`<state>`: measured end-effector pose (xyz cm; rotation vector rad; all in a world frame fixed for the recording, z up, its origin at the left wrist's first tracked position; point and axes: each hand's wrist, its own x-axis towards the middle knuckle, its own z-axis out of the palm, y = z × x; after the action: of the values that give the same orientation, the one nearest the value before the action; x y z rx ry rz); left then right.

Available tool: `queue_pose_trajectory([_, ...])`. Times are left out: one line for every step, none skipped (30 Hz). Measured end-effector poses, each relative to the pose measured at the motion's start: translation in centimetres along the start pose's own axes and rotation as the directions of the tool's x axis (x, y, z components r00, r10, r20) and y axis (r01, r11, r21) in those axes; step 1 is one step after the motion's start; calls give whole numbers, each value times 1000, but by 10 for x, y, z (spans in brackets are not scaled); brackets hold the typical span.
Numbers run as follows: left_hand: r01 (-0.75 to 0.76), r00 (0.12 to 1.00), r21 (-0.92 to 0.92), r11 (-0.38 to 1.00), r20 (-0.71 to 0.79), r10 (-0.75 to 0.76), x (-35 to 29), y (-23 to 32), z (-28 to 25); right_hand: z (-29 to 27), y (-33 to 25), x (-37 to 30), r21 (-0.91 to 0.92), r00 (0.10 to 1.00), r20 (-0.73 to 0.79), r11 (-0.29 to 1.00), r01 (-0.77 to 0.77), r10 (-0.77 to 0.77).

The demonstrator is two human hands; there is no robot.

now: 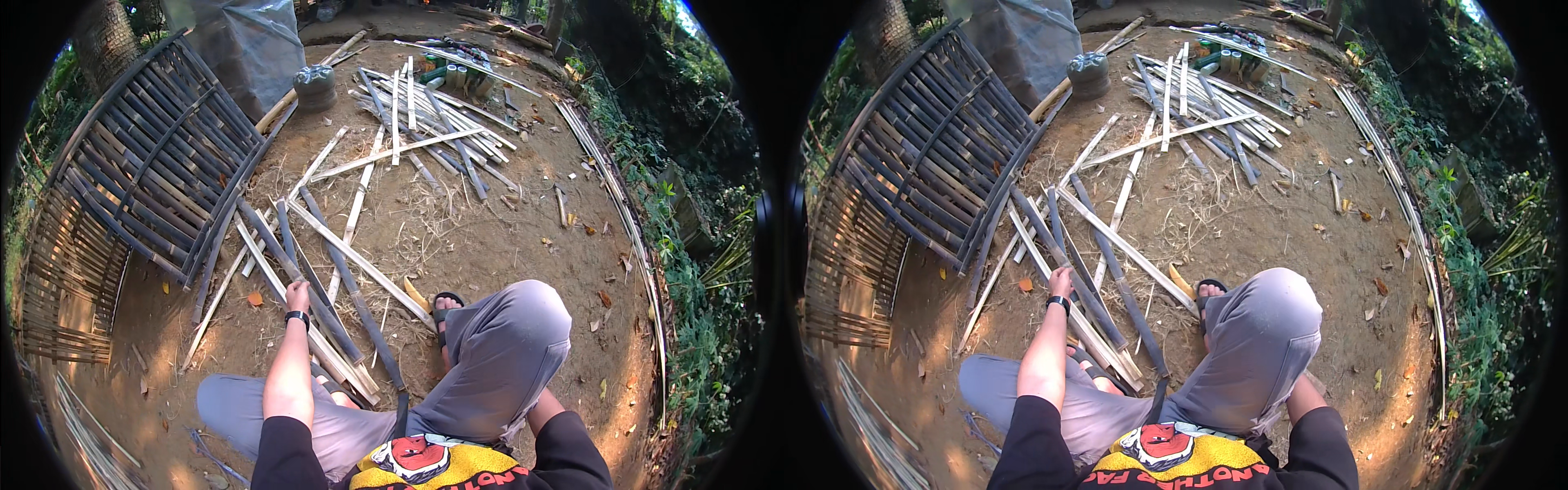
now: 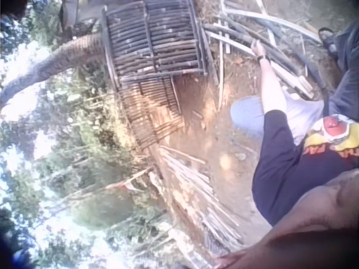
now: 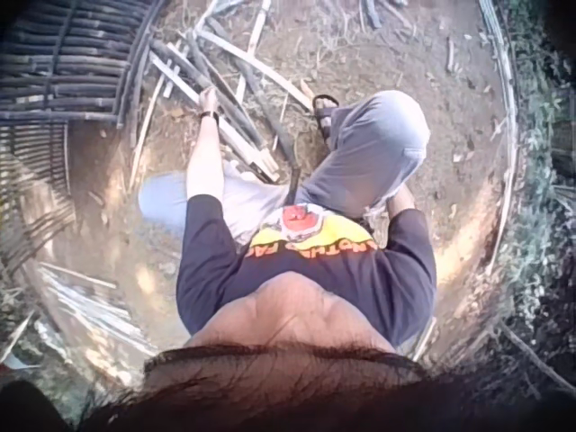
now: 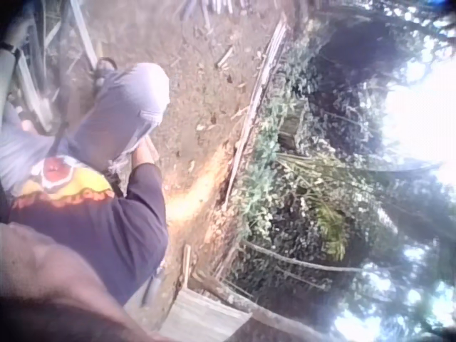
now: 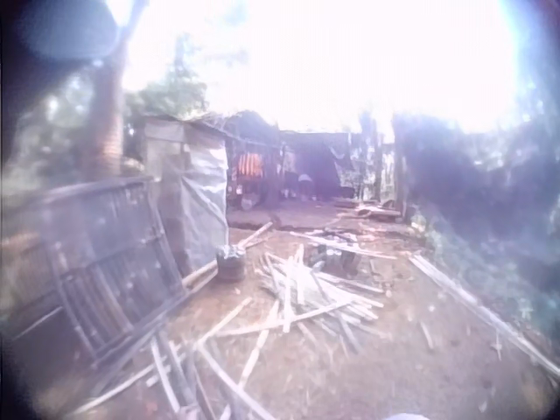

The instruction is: The person uses a knife to peel and strip a piece of bamboo by hand.

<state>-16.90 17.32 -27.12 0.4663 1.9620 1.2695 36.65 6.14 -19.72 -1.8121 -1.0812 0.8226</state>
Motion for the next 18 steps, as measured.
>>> queue_pose_trajectory([-78,994,7,997,-74,79,26,-8,-26,16,-5,-9,2,999,25,1000,24,-24])
queue_pose_trajectory([-5,1000,-51,999,-8,4,18,-13,-2,3,7,-11,-50,1000,-20,999,17,-18])
queue_pose_trajectory([-71,997,-24,997,-44,70,36,-20,-24,11,5,-13,-53,999,-6,998,37,-37])
queue_pose_trajectory([-97,990,-34,995,-102,93,51,-28,-47,22,-1,-8,-59,998,2,996,63,-63])
queue_pose_trajectory([-104,984,-48,993,-151,96,51,-37,-49,18,2,2,-87,996,-33,993,81,-84])
queue_pose_trajectory([-95,985,-8,995,-145,93,30,-45,-24,6,10,18,-144,992,-82,986,80,-92])
queue_pose_trajectory([-164,970,48,985,-173,170,39,-52,-53,22,2,38,-146,990,-68,983,112,-123])
queue_pose_trajectory([-190,961,100,977,-183,206,23,-52,-34,14,8,66,-190,987,-105,977,99,-121])
queue_pose_trajectory([-198,960,163,967,-168,225,21,-48,-47,25,6,92,-206,986,-101,973,107,-130])
queue_pose_trajectory([-192,958,145,971,-185,217,22,-40,-47,28,12,126,-162,995,-82,986,34,-48])
queue_pose_trajectory([-263,931,158,952,-217,293,44,-43,-93,58,0,155,-190,992,-72,978,91,-107])
queue_pose_trajectory([-321,903,299,898,-189,386,36,-37,-77,55,2,193,-283,981,-118,952,116,-154])
queue_pose_trajectory([-354,885,359,864,-171,434,38,-30,-86,67,-3,225,-348,970,-134,926,145,-202])
queue_pose_trajectory([-354,896,333,874,-148,419,38,-22,-104,84,-17,255,-351,992,-70,934,70,-101])
queue_pose_trajectory([-362,903,354,862,-95,418,32,-8,-101,88,-19,290,-392,976,-117,912,124,-183])
queue_pose_trajectory([-427,846,505,750,-70,529,33,1,-109,97,-19,327,-423,951,-156,888,178,-265])
queue_pose_trajectory([-461,836,516,722,-19,548,35,11,-113,104,-14,363,-460,919,-195,859,222,-342])
queue_pose_trajectory([-496,815,562,662,39,578,36,17,-119,110,-12,398,-461,923,-198,862,209,-330])
